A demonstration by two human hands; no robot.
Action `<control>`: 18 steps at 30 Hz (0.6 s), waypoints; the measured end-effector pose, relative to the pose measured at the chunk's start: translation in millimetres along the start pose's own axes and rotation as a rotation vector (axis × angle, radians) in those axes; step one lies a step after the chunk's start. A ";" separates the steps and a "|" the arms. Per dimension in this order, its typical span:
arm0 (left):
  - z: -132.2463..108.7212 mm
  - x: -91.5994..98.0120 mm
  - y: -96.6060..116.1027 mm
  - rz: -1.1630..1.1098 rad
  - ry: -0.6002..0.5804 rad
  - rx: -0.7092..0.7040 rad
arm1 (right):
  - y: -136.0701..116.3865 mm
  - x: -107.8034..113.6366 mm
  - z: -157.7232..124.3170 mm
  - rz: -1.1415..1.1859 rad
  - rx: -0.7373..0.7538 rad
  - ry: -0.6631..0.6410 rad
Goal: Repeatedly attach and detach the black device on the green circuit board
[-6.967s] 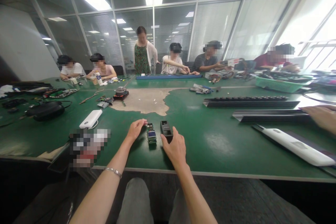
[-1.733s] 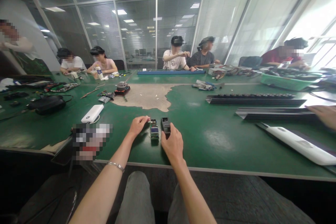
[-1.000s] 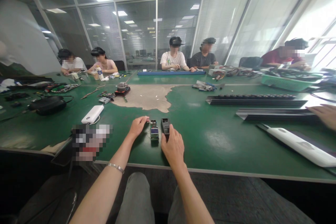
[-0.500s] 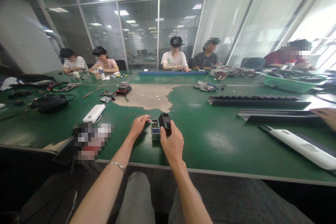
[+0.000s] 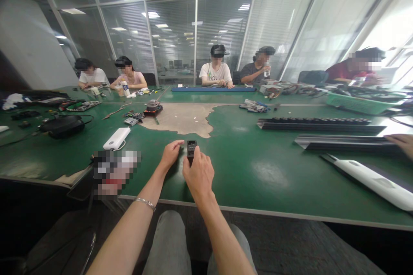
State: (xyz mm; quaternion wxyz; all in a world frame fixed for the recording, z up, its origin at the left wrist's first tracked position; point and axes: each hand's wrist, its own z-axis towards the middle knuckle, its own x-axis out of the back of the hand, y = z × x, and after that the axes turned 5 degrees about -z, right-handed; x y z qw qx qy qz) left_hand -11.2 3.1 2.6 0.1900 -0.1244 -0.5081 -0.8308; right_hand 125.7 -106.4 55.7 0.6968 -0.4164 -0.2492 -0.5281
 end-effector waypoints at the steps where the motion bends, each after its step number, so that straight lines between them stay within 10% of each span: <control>1: 0.4 0.1 -1.5 0.023 0.011 -0.009 | 0.3 0.1 -0.4 -0.010 -0.005 -0.008; 18: -12.1 -4.4 9.1 0.229 -0.096 -0.087 | 24.6 -28.2 -28.7 0.182 0.034 0.079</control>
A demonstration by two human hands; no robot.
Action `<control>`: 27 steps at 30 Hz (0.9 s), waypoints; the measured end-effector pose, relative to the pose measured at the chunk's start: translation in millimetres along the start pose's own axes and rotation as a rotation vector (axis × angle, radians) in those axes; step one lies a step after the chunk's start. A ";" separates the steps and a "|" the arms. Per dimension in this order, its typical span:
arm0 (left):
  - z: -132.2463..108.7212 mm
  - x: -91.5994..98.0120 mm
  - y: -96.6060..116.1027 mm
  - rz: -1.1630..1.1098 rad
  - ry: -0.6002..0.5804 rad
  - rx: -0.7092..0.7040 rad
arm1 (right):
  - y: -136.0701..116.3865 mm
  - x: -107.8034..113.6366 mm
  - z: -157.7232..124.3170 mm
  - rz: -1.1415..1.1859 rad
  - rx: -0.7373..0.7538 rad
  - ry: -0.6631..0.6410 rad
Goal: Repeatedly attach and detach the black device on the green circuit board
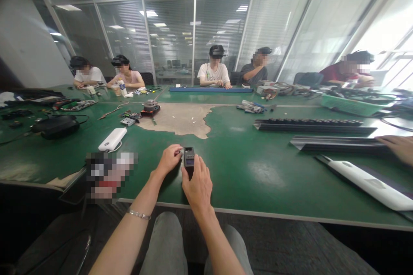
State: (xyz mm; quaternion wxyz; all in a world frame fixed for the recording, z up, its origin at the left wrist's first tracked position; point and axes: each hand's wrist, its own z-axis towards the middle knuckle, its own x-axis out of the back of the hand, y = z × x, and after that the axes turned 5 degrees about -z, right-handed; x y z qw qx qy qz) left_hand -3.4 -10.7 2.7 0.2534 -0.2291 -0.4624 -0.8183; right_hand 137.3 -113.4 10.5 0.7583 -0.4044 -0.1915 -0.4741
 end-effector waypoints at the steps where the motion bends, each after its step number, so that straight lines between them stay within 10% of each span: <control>1: -1.5 0.2 0.6 0.018 -0.051 -0.017 | 0.6 -0.1 -0.2 -0.003 -0.001 -0.005; 10: 1.4 4.0 -2.3 0.066 -0.280 -0.051 | -0.3 -0.5 1.3 0.001 -0.005 -0.011; 27: -17.3 -0.4 2.8 0.037 -0.101 -0.090 | -2.0 22.8 34.3 0.155 -0.170 0.054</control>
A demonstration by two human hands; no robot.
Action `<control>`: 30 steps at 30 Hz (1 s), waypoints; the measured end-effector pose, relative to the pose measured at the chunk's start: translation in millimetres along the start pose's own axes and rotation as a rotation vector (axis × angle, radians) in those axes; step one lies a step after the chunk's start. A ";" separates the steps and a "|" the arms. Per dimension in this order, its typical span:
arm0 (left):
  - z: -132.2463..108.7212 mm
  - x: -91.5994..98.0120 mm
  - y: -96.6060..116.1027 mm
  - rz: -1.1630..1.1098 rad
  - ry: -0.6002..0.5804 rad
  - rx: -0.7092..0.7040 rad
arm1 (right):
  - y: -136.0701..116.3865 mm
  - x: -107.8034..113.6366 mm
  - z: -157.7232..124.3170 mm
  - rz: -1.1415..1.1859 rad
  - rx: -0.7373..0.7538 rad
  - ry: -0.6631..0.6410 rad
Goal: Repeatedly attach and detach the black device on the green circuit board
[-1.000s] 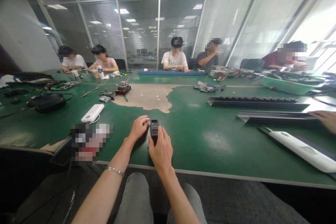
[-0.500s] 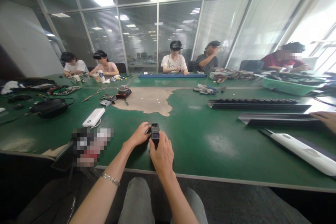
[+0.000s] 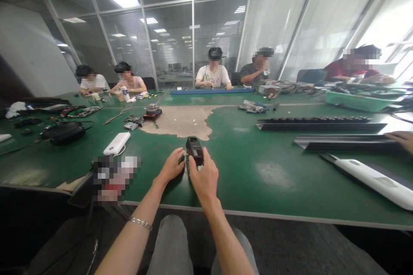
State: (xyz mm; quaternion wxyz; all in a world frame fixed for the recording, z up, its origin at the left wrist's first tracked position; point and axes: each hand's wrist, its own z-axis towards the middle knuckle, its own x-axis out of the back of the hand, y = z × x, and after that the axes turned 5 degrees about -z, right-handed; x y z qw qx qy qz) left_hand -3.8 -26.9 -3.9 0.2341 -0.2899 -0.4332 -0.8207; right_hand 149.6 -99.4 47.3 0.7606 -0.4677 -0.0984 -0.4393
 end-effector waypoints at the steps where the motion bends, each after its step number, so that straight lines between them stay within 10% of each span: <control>1: -0.1 0.8 1.5 0.002 -0.010 -0.004 | 3.7 4.2 4.0 0.018 -0.008 0.021; 11: 1.3 5.2 6.4 -0.013 -0.009 0.022 | 68.7 8.1 4.5 -0.157 -0.090 -0.004; 30: 0.0 5.2 11.7 0.080 -0.069 -0.026 | 72.8 3.5 -6.9 -0.354 0.102 -0.002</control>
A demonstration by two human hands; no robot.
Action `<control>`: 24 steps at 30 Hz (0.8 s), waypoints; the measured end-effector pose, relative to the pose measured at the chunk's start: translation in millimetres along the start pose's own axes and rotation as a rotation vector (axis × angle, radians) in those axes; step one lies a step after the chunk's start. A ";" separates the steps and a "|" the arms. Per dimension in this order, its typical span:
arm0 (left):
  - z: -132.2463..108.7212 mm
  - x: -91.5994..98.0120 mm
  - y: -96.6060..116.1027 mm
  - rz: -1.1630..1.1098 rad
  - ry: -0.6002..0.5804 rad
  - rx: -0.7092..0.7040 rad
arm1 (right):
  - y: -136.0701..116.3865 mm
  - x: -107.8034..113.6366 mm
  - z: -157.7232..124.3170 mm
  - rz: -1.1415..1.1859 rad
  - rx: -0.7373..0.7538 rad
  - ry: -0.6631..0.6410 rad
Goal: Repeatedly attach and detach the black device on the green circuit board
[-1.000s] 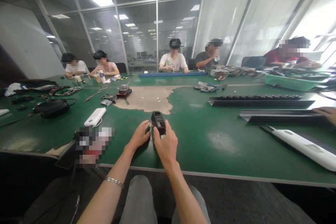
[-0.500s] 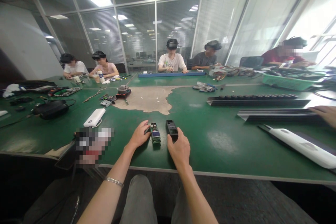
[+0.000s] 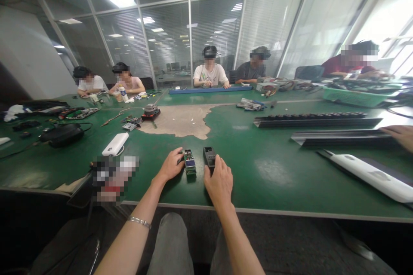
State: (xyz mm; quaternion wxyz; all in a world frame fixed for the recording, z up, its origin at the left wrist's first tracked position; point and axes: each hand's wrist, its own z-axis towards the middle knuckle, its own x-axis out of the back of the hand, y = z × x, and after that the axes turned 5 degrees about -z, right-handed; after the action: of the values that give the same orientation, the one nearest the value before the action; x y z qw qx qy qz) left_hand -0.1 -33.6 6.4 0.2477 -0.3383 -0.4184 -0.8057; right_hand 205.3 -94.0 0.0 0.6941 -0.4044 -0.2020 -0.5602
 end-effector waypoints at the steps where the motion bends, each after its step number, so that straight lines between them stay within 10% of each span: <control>1: 0.0 -0.1 0.0 0.004 0.001 -0.007 | 0.3 -0.4 -0.4 -0.005 -0.007 -0.011; 24: -1.9 0.5 -2.1 0.009 0.054 -0.014 | -1.5 1.0 -0.5 0.095 -0.018 -0.008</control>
State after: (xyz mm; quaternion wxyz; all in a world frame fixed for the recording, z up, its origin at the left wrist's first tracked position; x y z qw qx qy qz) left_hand -2.5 -34.2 4.9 0.2601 -0.3199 -0.4043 -0.8164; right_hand 204.0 -95.1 0.9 0.7156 -0.4220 -0.1803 -0.5266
